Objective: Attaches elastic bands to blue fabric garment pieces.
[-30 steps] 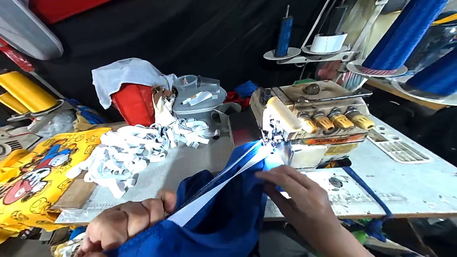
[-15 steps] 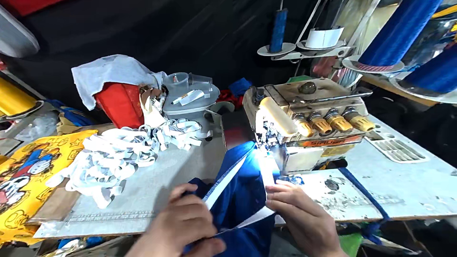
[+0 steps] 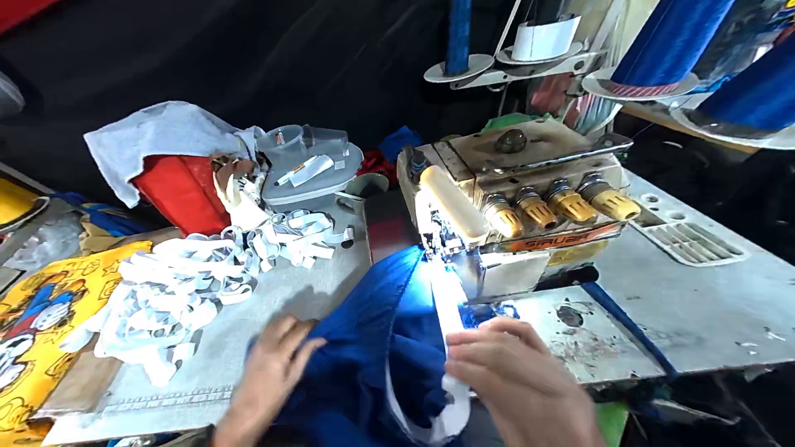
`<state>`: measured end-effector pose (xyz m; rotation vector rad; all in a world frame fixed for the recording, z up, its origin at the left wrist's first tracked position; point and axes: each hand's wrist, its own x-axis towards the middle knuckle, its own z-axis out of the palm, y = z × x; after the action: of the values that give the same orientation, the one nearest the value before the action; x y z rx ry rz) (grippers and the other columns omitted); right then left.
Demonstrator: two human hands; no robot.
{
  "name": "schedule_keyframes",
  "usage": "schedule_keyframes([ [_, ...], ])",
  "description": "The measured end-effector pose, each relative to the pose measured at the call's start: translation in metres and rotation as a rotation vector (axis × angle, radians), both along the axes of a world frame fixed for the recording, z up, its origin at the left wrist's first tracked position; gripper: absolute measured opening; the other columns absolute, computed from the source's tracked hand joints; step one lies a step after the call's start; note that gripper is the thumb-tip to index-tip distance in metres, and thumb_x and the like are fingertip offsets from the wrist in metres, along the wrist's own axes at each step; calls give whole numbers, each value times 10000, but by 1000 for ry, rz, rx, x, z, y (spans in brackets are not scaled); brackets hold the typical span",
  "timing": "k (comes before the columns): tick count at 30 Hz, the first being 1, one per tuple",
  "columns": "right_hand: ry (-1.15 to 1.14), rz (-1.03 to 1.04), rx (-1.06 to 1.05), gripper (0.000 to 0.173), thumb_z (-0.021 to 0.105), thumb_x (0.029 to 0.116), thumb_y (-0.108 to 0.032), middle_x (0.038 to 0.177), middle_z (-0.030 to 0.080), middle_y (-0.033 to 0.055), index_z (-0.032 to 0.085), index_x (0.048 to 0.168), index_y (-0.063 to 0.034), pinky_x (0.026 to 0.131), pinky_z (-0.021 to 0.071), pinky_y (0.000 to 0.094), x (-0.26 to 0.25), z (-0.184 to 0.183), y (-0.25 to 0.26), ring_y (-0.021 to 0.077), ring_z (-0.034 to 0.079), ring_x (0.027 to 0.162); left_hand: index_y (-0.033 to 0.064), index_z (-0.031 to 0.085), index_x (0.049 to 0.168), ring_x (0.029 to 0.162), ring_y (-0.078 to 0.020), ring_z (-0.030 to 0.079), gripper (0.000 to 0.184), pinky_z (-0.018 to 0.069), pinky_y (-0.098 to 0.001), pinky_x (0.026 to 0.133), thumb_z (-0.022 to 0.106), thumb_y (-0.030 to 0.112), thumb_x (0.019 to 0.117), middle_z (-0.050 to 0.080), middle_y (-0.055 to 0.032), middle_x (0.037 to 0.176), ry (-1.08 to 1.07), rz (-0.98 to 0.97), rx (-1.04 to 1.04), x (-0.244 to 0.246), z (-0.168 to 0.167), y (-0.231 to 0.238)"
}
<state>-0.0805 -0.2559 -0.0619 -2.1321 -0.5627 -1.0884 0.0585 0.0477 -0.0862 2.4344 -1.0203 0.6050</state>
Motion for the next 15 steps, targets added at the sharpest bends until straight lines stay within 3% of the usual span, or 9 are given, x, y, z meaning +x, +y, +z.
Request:
schedule_keyframes([
  [3, -45, -114, -258, 191, 496, 1048, -64, 1008, 728, 14, 669, 986, -120, 1080, 390, 334, -3, -22, 1, 142, 631, 1139, 86, 782, 1041, 836, -395, 662, 407, 500, -615, 732, 577, 434, 990, 676, -174, 915, -236, 82, 209, 41, 37, 31],
  [5, -53, -130, -261, 202, 473, 1051, -56, 1035, 722, 16, 658, 1002, -120, 1073, 397, 324, -2, -28, 0, 145, 623, 1150, 11, 723, 1191, 1014, -578, 608, 394, 412, -784, 832, 745, 263, 890, 636, -322, 1134, -223, 161, 298, 47, 59, 28],
  [6, -55, -128, -243, 203, 465, 1056, -59, 1049, 718, 15, 653, 1011, -122, 1070, 405, 316, -1, -29, -1, 144, 621, 1153, -23, 687, 1244, 1110, -622, 556, 462, 366, -821, 890, 797, 178, 843, 590, -356, 1243, -194, 176, 291, 40, 67, 17],
  [8, -65, -113, -195, 207, 453, 1061, -70, 1059, 714, 12, 649, 1023, -127, 1065, 417, 306, 4, -30, -1, 142, 624, 1150, -10, 685, 1229, 1171, -553, 565, 407, 414, -749, 926, 707, 242, 911, 587, -308, 1304, -170, 70, 233, 7, 75, -21],
  [10, -63, -79, -136, 203, 468, 1057, -78, 1066, 715, 17, 664, 1033, -124, 1057, 434, 296, 5, -29, 0, 143, 630, 1142, 70, 723, 1125, 1120, -357, 652, 375, 511, -542, 943, 592, 396, 995, 685, -170, 1181, -42, -150, 135, -46, 69, -62],
  [12, -50, -46, -100, 200, 464, 1058, -83, 1071, 713, 16, 658, 1038, -129, 1042, 451, 286, 4, -28, -1, 139, 636, 1128, 18, 713, 1114, 1079, -316, 685, 411, 532, -453, 970, 627, 399, 988, 715, -176, 1107, 142, -348, 110, -89, 58, -89],
  [15, -50, -9, -114, 206, 480, 1050, -67, 1057, 722, 26, 677, 1021, -117, 1021, 469, 291, 4, -28, -7, 147, 647, 1114, -9, 703, 925, 766, -258, 691, 244, 583, -337, 723, 616, 206, 1001, 677, -144, 820, 178, -365, 78, -112, 41, -97],
])
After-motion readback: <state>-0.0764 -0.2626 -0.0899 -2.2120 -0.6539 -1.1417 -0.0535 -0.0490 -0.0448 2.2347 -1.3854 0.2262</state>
